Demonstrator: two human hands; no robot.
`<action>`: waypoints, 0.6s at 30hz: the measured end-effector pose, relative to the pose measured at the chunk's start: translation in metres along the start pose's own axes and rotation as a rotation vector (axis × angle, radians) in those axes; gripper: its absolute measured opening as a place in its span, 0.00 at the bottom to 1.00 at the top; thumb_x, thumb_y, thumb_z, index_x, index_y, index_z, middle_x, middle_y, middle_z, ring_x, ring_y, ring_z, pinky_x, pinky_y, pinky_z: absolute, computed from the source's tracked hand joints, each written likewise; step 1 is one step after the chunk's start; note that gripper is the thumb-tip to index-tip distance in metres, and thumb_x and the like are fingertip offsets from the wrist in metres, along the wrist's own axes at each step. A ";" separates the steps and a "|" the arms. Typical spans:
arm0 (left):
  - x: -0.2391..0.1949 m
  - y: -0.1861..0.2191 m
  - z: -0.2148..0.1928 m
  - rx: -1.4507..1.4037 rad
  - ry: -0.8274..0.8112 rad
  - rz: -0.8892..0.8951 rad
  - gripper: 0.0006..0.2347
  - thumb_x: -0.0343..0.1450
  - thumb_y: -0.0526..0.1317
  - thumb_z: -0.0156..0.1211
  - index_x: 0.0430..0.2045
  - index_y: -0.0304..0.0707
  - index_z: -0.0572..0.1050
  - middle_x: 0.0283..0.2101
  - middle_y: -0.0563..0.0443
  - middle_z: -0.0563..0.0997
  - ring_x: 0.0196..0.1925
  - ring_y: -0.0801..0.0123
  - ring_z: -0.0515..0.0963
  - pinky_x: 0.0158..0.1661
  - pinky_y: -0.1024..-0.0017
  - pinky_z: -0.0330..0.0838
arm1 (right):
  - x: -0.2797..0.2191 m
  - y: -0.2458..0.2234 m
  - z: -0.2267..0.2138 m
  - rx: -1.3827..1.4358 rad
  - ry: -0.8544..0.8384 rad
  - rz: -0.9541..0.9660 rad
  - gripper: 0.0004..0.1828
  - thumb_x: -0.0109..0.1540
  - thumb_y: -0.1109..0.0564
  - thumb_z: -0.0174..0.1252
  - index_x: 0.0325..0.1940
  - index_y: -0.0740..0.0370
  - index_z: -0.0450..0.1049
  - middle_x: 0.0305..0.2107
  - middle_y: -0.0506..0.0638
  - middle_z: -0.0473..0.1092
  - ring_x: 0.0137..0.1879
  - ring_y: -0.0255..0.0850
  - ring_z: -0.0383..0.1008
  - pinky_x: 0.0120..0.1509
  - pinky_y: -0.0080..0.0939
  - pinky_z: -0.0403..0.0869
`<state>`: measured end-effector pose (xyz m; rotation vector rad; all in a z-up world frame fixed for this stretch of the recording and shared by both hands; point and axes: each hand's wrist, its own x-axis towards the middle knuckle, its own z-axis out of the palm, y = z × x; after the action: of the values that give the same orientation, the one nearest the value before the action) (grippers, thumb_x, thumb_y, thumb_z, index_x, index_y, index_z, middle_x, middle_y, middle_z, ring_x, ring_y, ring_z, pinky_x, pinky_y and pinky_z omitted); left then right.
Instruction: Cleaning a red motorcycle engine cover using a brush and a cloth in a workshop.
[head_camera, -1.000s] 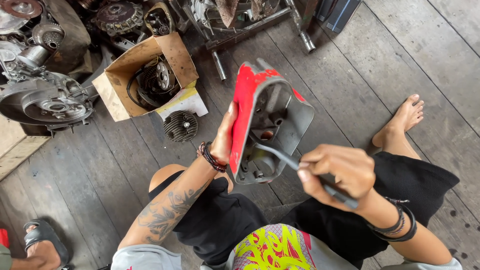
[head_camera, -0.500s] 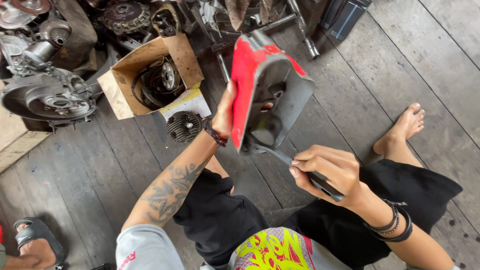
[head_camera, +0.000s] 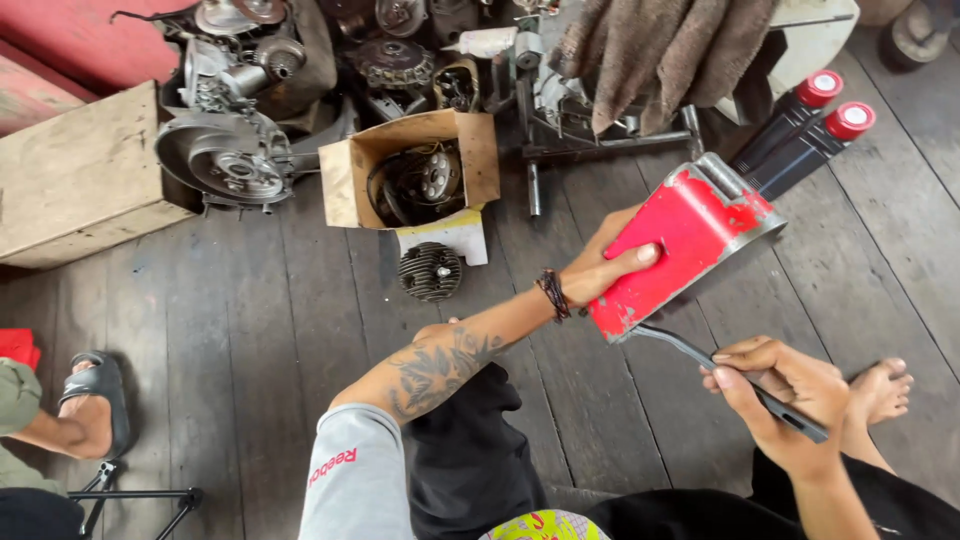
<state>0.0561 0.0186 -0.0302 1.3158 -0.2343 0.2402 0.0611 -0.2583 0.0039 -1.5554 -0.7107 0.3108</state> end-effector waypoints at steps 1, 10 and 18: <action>-0.002 0.003 -0.001 0.002 -0.001 0.004 0.23 0.72 0.52 0.60 0.51 0.31 0.69 0.33 0.54 0.78 0.27 0.80 0.74 0.31 0.81 0.70 | 0.001 -0.003 0.002 -0.001 0.000 -0.004 0.04 0.56 0.73 0.59 0.33 0.75 0.72 0.35 0.62 0.76 0.31 0.40 0.78 0.38 0.29 0.78; -0.037 -0.022 -0.025 -0.097 0.278 -0.316 0.39 0.69 0.59 0.54 0.67 0.26 0.51 0.50 0.39 0.68 0.40 0.71 0.73 0.42 0.73 0.70 | 0.007 -0.013 0.000 -0.014 -0.139 -0.065 0.05 0.51 0.69 0.63 0.27 0.69 0.73 0.31 0.58 0.79 0.28 0.36 0.82 0.33 0.26 0.80; -0.042 -0.026 -0.053 0.264 0.090 -0.074 0.39 0.70 0.62 0.55 0.66 0.29 0.52 0.63 0.35 0.59 0.65 0.48 0.64 0.65 0.49 0.60 | 0.024 -0.042 0.012 -0.176 -0.233 -0.247 0.06 0.48 0.67 0.66 0.24 0.65 0.74 0.26 0.50 0.80 0.21 0.30 0.74 0.27 0.24 0.70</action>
<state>0.0260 0.0620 -0.0796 1.5681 -0.0782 0.2734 0.0616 -0.2356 0.0484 -1.5905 -1.1274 0.2522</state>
